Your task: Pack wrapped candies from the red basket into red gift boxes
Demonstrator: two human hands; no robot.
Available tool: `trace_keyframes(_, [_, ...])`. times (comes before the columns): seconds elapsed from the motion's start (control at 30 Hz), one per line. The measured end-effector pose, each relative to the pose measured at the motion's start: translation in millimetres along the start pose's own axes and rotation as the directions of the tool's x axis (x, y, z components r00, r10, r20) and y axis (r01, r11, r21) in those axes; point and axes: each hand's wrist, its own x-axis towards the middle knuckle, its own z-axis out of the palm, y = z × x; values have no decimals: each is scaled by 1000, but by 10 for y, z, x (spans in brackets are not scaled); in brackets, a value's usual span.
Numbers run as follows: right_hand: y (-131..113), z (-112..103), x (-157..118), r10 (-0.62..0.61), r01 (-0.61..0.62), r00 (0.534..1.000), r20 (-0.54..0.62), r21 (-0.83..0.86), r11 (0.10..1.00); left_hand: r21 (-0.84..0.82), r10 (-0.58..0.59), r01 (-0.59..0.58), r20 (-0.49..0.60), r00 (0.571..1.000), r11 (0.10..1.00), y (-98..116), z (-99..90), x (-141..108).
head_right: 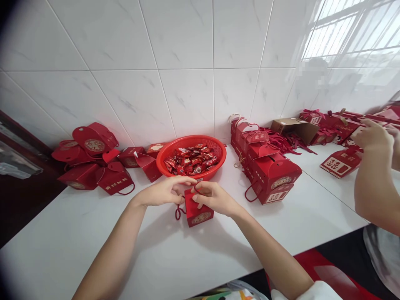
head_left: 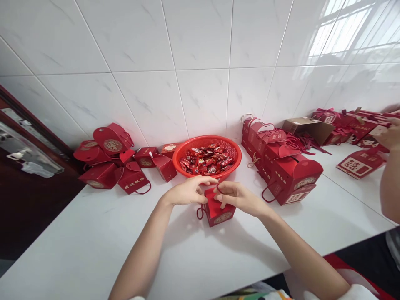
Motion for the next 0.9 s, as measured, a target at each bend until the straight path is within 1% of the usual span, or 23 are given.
trace_keyframes(0.07, [13,-7,-5,-2,2,1000,-5,-15,1000,-131,22,-26,-32,999,991,32,-58,-55])
trace_keyframes(0.13, [11,-18,-9,-10,10,1000,-10,-31,999,-286,57,-72,-62,996,956,79,-90,-104])
trace_keyframes(0.2, [-27,-26,-13,-35,34,999,-15,-37,999,-426,103,-142,-113,988,893,136,-87,-141])
trace_keyframes(0.27, [-101,-26,-17,-77,76,997,-24,-29,997,-520,147,-212,-164,975,828,193,-55,-166])
trace_keyframes(0.33, [-188,-9,-18,-113,111,992,-49,-39,993,-560,189,-276,-209,959,781,246,-5,-184])
trace_keyframes(0.43, [-265,56,-2,-150,136,984,-100,-130,982,-550,222,-347,-282,933,759,309,89,-194])
trace_keyframes(0.5, [-255,119,27,-184,153,972,-148,-196,969,-543,235,-371,-304,923,753,339,157,-192])
trace_keyframes(0.57, [-211,176,60,-227,167,948,-224,-258,952,-546,258,-388,-301,918,743,361,218,-187])
trace_keyframes(0.67, [-181,212,64,-299,184,892,-339,-331,925,-546,311,-428,-297,903,720,381,269,-197])
trace_keyframes(0.77, [-301,173,-50,-365,216,830,-422,-360,908,-524,344,-446,-286,895,726,380,247,-235])
trace_keyframes(0.8, [-375,144,-118,-397,232,795,-459,-375,897,-507,344,-446,-287,894,738,373,226,-250])
trace_keyframes(0.83, [-460,105,-198,-435,249,747,-503,-395,884,-484,339,-446,-295,893,753,363,200,-262])
trace_keyframes(0.87, [-552,55,-288,-480,271,686,-547,-419,866,-457,335,-448,-310,890,768,350,171,-271])
trace_keyframes(0.9, [-646,-9,-388,-530,299,606,-593,-447,843,-427,332,-456,-334,882,781,336,140,-275])
